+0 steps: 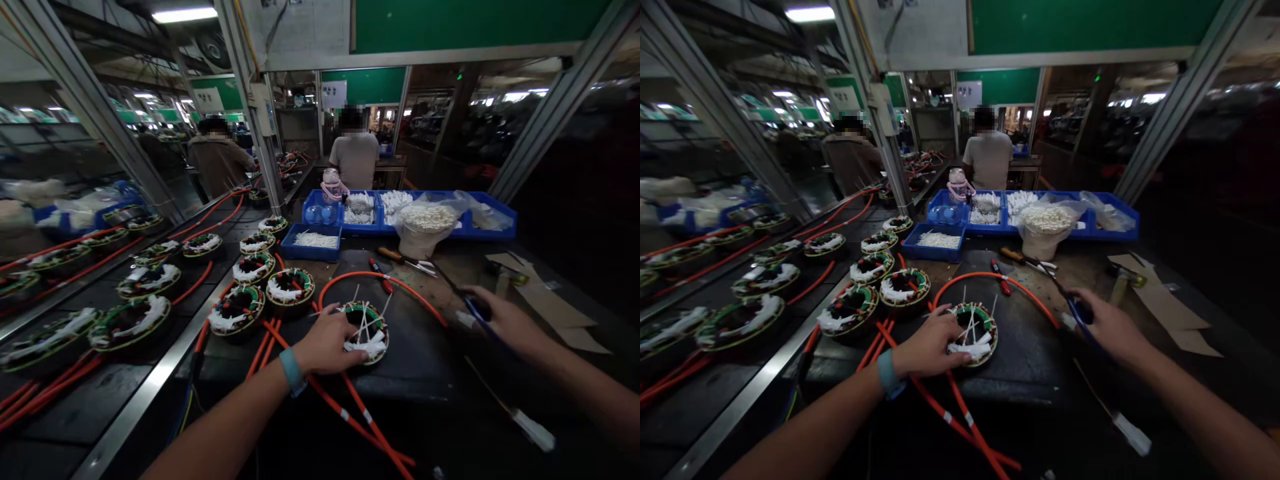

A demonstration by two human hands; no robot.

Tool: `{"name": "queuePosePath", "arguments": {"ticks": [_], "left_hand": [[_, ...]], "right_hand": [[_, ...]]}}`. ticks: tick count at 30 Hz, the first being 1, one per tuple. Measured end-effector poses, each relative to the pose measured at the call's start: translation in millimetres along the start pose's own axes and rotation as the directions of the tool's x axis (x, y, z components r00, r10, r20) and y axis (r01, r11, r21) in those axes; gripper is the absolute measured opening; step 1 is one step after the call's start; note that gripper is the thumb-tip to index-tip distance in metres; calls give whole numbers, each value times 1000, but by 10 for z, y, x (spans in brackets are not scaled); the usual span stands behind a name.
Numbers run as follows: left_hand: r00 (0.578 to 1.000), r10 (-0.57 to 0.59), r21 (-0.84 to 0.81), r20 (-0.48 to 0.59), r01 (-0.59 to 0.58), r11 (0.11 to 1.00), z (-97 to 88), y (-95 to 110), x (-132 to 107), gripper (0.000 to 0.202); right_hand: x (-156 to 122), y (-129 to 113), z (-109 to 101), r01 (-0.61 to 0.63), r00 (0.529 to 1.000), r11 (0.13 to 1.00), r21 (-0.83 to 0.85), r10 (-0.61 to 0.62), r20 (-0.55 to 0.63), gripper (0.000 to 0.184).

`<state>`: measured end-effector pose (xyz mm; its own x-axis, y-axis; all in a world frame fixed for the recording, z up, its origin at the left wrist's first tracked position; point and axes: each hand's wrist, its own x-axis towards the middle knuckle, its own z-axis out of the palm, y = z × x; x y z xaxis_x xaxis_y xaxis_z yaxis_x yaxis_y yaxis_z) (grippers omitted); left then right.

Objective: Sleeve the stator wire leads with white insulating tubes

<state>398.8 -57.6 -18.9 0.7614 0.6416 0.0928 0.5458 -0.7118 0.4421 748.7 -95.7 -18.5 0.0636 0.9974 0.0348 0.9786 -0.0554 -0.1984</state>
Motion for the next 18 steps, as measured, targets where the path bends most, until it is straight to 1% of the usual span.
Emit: {"name": "queuePosePath", "arguments": {"ticks": [1, 2, 4, 5, 6, 7, 10, 13, 15, 16, 18], "left_hand": [[999, -24, -16, -23, 24, 1000, 1, 22, 29, 20], [997, -53, -35, -64, 51, 998, 5, 41, 63, 19], [981, -110, -92, -162, 96, 991, 14, 67, 137, 16], [970, -136, -133, -204, 110, 985, 16, 72, 171, 14], [960, -158, -175, -232, 118, 977, 15, 72, 200, 12], [954, -174, -215, -245, 122, 969, 12, 70, 222, 11], [945, -208, -288, -253, 132, 948, 7, 65, 250, 6], [938, -220, -322, -267, 129, 938, 25, 80, 237, 4], [929, -233, -340, -287, 128, 932, 40, 85, 216, 5], [922, -244, -348, -300, 132, 928, 43, 82, 204, 4], [904, -271, -365, -329, 143, 920, 28, 67, 185, 5]], "right_hand": [[-124, -85, -6, 70, 997, 997, 13, -70, 39, 51], [-235, -190, -3, 169, 981, 986, 10, -170, 92, 45], [-382, -429, 11, 389, 907, 920, -45, -374, 196, 40], [-412, -549, 16, 471, 866, 877, -93, -441, 235, 40], [-412, -661, 17, 528, 837, 836, -149, -482, 261, 39], [-387, -761, 12, 564, 817, 800, -205, -506, 275, 37], [-236, -980, -27, 620, 784, 719, -313, -550, 289, 31], [-115, -1065, -55, 669, 743, 665, -333, -600, 295, 24], [-98, -1024, -35, 687, 727, 649, -327, -618, 300, 22], [-109, -973, -9, 687, 727, 651, -323, -618, 299, 23], [-158, -829, 69, 650, 760, 687, -324, -587, 280, 29]]}}
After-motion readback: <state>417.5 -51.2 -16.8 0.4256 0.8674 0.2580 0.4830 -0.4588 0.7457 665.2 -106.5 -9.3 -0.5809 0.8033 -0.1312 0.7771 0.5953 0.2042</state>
